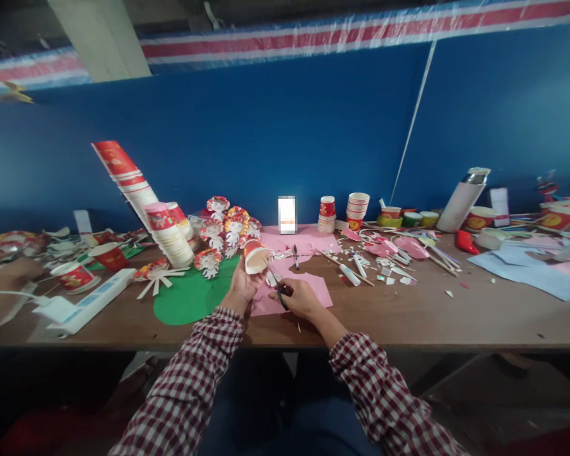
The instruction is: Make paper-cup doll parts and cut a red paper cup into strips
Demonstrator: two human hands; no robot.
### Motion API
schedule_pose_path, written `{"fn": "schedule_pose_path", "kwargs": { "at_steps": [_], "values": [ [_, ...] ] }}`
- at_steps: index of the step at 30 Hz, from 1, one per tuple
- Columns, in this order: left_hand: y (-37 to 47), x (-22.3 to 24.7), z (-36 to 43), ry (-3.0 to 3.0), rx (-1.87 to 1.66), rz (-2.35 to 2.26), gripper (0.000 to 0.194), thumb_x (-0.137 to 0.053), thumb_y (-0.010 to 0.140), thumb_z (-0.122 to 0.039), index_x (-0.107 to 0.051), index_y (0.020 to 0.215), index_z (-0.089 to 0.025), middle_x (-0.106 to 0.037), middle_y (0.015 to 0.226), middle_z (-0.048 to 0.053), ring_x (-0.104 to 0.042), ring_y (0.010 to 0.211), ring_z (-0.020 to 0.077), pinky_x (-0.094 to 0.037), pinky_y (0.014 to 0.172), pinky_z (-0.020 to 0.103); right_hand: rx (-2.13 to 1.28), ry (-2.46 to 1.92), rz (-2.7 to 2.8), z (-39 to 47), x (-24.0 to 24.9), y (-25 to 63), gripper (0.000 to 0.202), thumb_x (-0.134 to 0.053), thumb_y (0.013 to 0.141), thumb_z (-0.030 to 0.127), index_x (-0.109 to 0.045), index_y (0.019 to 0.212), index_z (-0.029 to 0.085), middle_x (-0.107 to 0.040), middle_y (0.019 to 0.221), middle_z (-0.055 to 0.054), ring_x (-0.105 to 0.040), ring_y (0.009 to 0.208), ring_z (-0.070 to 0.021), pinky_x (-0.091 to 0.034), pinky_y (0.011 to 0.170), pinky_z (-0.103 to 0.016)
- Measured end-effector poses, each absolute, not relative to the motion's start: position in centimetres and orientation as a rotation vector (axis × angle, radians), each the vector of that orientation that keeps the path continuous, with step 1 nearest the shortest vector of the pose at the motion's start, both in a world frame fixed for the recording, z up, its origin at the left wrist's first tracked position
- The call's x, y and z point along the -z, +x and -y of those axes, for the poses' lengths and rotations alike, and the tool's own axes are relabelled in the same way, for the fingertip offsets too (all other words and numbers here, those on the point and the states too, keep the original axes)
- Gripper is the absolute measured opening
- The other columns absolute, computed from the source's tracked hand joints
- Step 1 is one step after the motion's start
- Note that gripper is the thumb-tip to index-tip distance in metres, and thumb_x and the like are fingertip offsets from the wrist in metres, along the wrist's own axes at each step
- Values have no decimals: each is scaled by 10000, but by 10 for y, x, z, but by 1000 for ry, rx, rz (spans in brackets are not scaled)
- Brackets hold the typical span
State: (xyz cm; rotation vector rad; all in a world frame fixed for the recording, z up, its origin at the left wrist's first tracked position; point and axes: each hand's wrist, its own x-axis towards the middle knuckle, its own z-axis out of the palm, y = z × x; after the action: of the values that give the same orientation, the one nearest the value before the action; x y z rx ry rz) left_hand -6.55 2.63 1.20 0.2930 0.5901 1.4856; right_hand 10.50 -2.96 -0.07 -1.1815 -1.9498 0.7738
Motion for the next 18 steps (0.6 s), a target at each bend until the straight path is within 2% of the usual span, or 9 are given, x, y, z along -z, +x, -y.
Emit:
{"fn": "schedule_pose_path", "kwargs": {
  "at_steps": [11, 18],
  "values": [
    [-63, -9, -22, 439, -1462, -612, 299, -493, 878, -396, -634, 993, -158, -697, 832, 56, -654, 724, 156, -533, 765, 326, -829, -1175, 1947, 32, -2, 105, 336, -595, 778, 484, -671, 886, 175, -597, 614, -4, -513, 539, -115, -347, 487, -212],
    [-62, -9, -23, 435, -1525, -664, 288, -534, 850, -360, -605, 1047, -162, -693, 875, 82, -654, 762, 172, -528, 792, 349, -885, -1159, 1909, 34, -4, 103, 343, -603, 769, 487, -665, 876, 168, -608, 624, -8, -519, 536, -116, -365, 495, -216]
  ]
}}
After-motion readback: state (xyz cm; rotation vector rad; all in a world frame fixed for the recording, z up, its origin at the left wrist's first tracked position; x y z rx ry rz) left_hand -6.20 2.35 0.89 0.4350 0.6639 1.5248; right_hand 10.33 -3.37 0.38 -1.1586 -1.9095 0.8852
